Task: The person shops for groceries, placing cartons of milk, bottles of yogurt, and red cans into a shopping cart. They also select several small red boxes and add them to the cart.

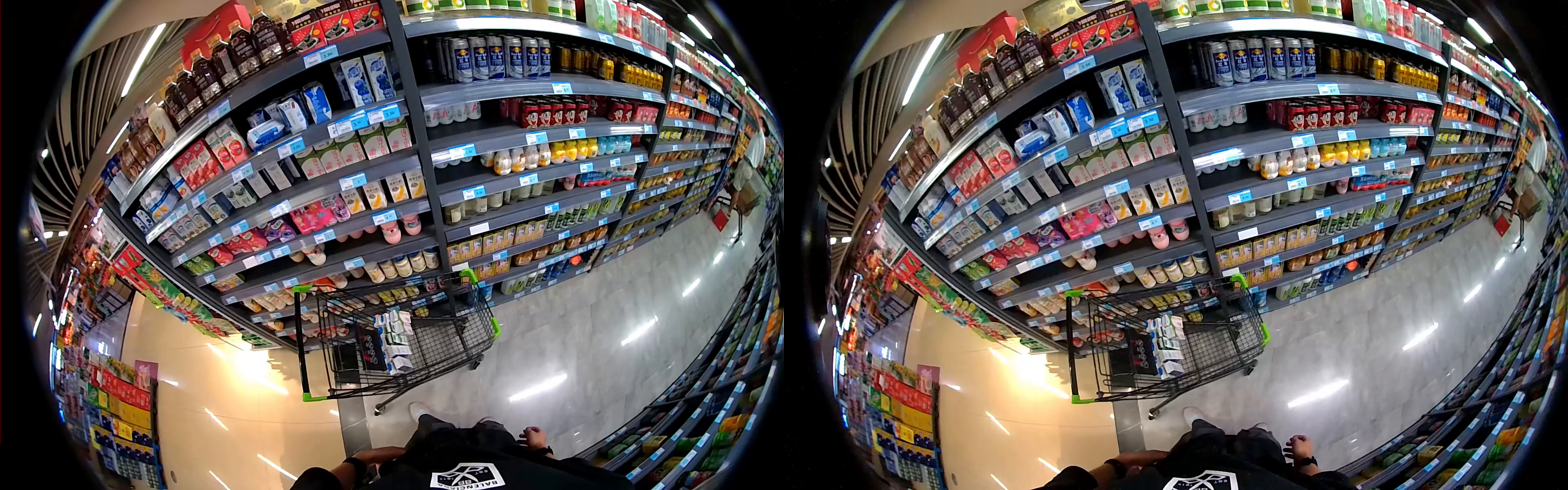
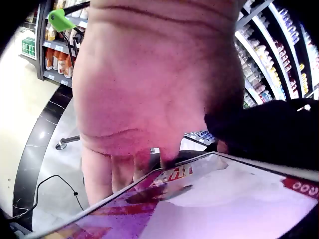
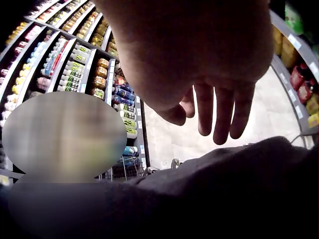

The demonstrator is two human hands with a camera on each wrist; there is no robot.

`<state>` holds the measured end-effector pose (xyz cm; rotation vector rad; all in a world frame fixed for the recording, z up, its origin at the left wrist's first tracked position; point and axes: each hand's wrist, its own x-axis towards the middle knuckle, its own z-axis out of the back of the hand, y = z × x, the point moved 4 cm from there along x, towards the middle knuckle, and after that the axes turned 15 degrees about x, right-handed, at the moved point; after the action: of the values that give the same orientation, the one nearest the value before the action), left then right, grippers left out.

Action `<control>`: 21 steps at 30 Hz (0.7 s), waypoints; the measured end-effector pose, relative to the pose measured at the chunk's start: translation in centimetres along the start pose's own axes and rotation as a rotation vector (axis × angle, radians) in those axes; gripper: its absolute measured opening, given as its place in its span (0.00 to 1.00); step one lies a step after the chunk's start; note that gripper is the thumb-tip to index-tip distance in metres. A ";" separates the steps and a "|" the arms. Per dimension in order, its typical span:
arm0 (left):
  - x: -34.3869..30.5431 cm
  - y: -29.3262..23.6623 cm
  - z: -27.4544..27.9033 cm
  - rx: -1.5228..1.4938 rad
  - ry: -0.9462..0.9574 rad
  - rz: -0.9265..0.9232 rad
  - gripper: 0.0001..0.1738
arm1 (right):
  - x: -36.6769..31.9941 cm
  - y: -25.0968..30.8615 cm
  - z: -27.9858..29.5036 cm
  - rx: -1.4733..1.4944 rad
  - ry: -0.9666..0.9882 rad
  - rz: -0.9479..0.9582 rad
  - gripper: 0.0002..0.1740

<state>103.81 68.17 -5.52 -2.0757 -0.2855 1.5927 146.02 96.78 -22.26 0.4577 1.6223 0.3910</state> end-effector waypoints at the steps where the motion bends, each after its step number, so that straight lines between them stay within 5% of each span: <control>1: -0.3 0.1 0.3 0.016 -0.051 0.095 0.33 | -0.2 0.0 0.0 0.008 -0.001 0.003 0.17; 5: -2.2 -2.5 -0.5 0.142 -0.069 0.049 0.36 | 0.3 -0.3 0.3 0.005 -0.014 -0.016 0.16; 8: -8.9 -10.5 -3.4 0.082 -0.170 0.085 0.38 | 0.2 -0.4 0.6 -0.007 -0.015 -0.013 0.16; 12: -4.2 -5.6 -2.5 0.149 -0.221 0.198 0.35 | 0.4 -1.1 1.2 0.005 -0.019 -0.014 0.14; 21: 5.0 3.8 0.3 0.061 -0.428 -0.162 0.26 | 0.5 -1.3 2.2 0.075 -0.034 -0.015 0.11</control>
<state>104.43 67.32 -11.67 -1.6053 -0.5304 1.9044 148.04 95.89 -23.60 0.5061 1.6105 0.3098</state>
